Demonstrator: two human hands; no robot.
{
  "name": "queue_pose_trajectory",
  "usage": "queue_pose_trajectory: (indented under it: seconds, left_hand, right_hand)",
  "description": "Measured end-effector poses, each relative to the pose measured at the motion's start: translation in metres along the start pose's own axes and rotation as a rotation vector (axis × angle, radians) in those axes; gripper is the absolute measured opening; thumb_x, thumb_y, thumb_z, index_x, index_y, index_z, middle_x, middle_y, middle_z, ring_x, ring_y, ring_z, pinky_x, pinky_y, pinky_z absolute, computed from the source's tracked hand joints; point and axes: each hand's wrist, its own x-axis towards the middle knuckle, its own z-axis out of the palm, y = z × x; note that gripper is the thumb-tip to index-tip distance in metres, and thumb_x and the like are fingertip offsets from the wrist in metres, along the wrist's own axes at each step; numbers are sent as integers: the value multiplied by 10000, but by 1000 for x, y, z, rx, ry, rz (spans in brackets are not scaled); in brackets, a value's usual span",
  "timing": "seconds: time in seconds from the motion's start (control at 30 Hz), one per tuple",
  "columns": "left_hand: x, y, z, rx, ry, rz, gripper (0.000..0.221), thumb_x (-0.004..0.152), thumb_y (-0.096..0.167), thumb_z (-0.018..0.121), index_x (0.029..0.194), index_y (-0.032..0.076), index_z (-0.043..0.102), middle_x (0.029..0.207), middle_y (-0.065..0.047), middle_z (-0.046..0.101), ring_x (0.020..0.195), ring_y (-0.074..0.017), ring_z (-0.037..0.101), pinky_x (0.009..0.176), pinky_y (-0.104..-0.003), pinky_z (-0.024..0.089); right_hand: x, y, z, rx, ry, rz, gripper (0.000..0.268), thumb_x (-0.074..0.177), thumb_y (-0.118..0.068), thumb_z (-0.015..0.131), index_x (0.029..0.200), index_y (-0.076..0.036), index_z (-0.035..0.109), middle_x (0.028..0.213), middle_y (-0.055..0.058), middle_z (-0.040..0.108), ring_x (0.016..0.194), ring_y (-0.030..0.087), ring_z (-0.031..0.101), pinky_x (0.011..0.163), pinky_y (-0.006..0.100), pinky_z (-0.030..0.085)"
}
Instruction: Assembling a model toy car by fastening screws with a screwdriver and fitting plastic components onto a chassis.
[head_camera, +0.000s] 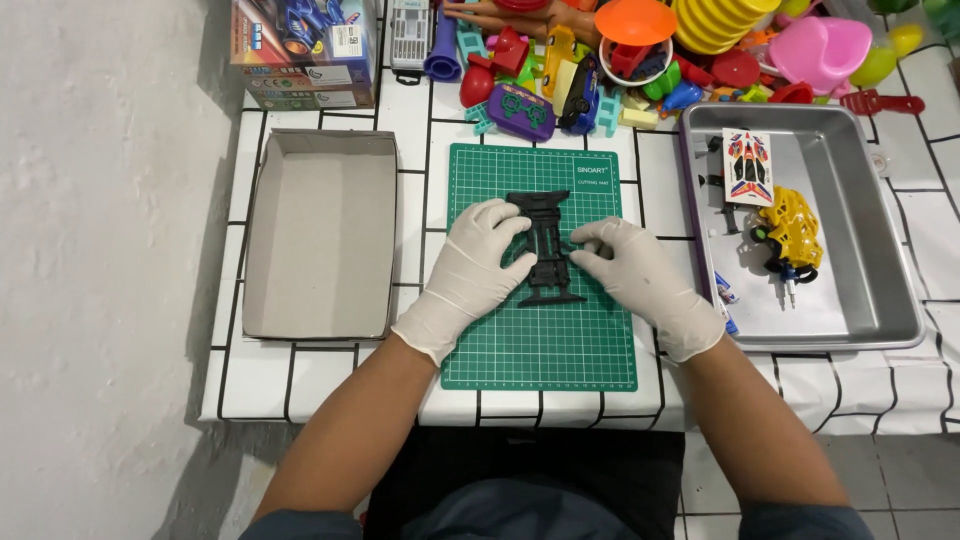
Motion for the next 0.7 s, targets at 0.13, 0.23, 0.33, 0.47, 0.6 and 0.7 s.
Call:
queue_pose_trajectory:
  seconds: [0.13, 0.23, 0.33, 0.47, 0.6, 0.7]
  left_hand:
    - [0, -5, 4, -36, -46, -38, 349, 904, 243, 718, 1227, 128, 656, 1201, -92, 616, 1315, -306, 534, 1189, -465, 343]
    - [0, -2, -2, -24, -61, -37, 357, 898, 227, 713, 1236, 130, 647, 1192, -86, 612, 1315, -300, 532, 1187, -462, 345]
    - [-2, 0, -6, -24, -100, -47, 362, 909, 222, 691, 1255, 128, 640, 1198, -85, 618, 1325, -297, 528, 1200, -467, 333]
    - [-3, -4, -4, 1, -121, -12, 352, 911, 229, 661, 1248, 127, 658, 1174, -79, 636, 1309, -281, 540, 1177, -448, 352]
    - [-4, -9, 0, 35, -123, 12, 335, 885, 211, 665, 1209, 130, 677, 1109, -58, 650, 1252, -263, 570, 1126, -426, 408]
    - [-4, -10, 2, 30, -114, 28, 330, 881, 206, 666, 1202, 131, 675, 1082, -60, 645, 1221, -264, 578, 1099, -423, 427]
  right_hand:
    - [1, 6, 9, 7, 27, -83, 227, 899, -109, 742, 1124, -113, 775, 900, 74, 714, 810, 203, 645, 760, 358, 547]
    - [1, 6, 12, -16, 48, -127, 199, 910, -101, 730, 1099, -136, 785, 899, 58, 724, 818, 216, 655, 781, 364, 547]
    - [-2, 7, 11, -48, 59, -194, 203, 889, -103, 764, 1091, -118, 786, 905, 66, 722, 853, 244, 664, 814, 379, 548]
    - [-3, 10, 10, -93, 31, -304, 231, 877, -115, 762, 1107, -133, 779, 913, 50, 697, 924, 249, 668, 885, 393, 550]
    - [-4, 10, 10, -112, 0, -339, 261, 877, -94, 746, 1135, -125, 769, 938, 63, 689, 981, 277, 663, 962, 427, 526]
    - [-5, 11, 10, -130, -1, -338, 273, 875, -99, 749, 1144, -140, 770, 944, 53, 687, 1002, 270, 664, 994, 429, 517]
